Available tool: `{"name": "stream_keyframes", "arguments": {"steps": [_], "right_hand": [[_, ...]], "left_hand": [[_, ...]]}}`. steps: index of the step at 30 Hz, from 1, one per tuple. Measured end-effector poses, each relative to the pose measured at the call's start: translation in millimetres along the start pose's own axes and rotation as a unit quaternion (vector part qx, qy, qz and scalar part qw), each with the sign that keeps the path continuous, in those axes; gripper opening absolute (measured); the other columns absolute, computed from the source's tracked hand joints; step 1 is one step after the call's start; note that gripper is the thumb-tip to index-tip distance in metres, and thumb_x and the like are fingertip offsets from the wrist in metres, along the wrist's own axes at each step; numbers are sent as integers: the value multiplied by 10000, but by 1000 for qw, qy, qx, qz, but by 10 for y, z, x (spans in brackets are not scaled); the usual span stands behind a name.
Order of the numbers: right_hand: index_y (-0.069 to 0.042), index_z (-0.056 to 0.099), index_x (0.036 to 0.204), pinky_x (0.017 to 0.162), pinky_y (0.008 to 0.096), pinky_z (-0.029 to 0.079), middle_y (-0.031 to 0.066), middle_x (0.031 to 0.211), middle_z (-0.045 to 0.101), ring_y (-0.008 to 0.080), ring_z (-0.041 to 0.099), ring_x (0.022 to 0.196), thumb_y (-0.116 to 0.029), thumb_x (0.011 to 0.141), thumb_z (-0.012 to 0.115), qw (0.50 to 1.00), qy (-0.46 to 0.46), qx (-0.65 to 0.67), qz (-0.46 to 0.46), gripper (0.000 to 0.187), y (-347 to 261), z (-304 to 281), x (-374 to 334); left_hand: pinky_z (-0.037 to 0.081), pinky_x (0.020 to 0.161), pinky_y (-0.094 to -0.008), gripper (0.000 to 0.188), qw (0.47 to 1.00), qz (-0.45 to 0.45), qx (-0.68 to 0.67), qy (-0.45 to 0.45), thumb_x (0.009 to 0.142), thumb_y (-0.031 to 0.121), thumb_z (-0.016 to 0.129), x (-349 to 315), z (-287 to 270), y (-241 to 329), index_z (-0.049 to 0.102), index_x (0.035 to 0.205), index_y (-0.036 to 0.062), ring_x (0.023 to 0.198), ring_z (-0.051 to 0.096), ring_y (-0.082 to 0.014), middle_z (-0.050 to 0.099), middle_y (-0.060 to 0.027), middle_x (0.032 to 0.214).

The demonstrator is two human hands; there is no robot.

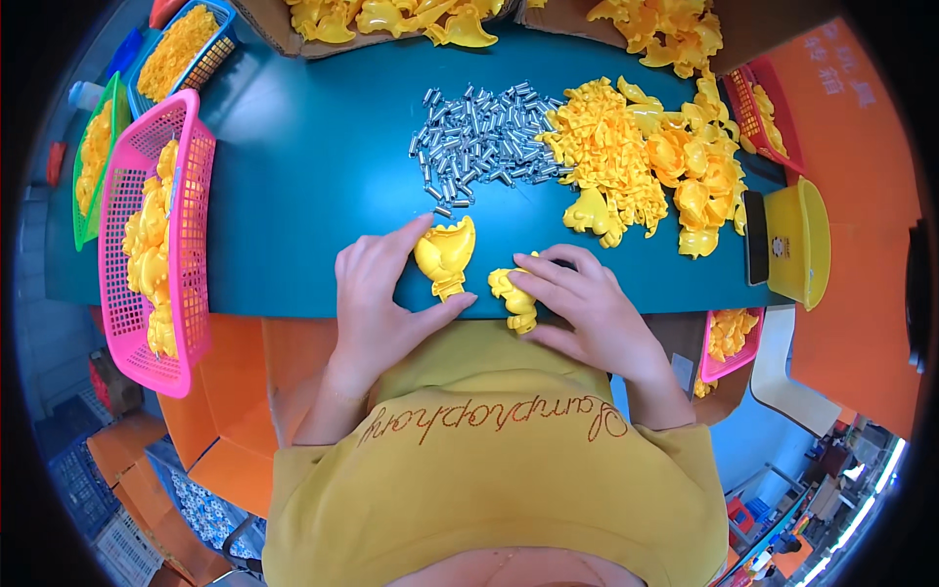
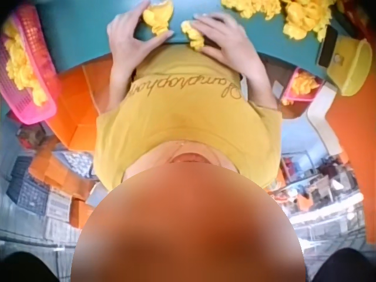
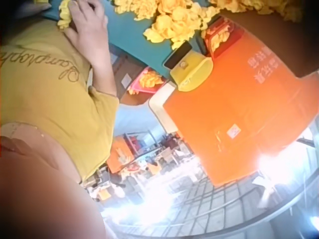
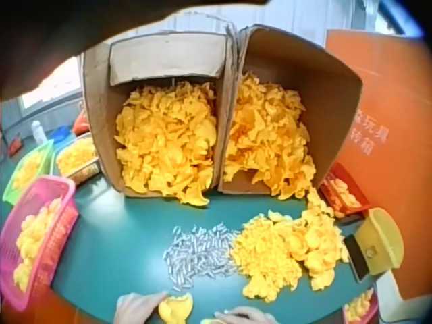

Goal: Assembling plastic yellow toy ducks by hand on a factory workbench.

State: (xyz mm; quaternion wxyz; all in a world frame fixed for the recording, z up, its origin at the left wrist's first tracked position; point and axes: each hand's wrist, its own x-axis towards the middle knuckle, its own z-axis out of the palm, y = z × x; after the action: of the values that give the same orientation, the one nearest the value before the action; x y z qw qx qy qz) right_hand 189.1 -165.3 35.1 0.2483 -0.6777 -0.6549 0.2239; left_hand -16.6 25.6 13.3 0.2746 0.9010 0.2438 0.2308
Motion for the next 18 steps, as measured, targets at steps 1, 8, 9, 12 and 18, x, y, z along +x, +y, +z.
{"name": "stream_keyframes", "arguments": {"steps": [1,8,9,12,18], "right_hand": [[-105,644,1396,1056,452,476,76,1488,611,341,551,1279,-243,722,947,999,1,-33,11,752,12,19,-9],[-96,697,1328,790,286,501,109,1335,682,170,618,972,-191,621,1004,978,128,154,59,777,105,-52,-91],[-96,697,1328,790,286,501,109,1335,682,170,618,972,-191,621,1004,978,127,156,61,777,74,-50,-97],[-112,697,1364,943,376,549,113,1370,669,284,665,1167,-165,684,976,959,118,245,81,737,18,13,-29],[-114,686,1388,1040,417,530,120,1380,675,307,641,1278,-192,693,964,969,140,200,18,752,149,168,77]], "left_hand": [[428,951,-375,886,1000,13,-7,-2,631,318,994,18,15,13,632,1405,82,1006,625,-230,702,-44,1150],[419,960,-386,892,998,38,-28,-32,630,358,991,37,121,126,633,1403,94,1003,627,-236,706,-35,1143],[416,963,-387,898,997,49,-37,-40,629,367,991,41,132,162,631,1408,101,1000,625,-236,704,-31,1135],[411,966,-389,884,996,45,-53,-58,620,308,970,77,232,225,630,1417,133,997,617,-233,701,-19,1133],[410,974,-392,861,995,47,-68,-57,608,250,941,87,271,216,640,1408,148,1011,622,-230,701,-17,1183]]}}
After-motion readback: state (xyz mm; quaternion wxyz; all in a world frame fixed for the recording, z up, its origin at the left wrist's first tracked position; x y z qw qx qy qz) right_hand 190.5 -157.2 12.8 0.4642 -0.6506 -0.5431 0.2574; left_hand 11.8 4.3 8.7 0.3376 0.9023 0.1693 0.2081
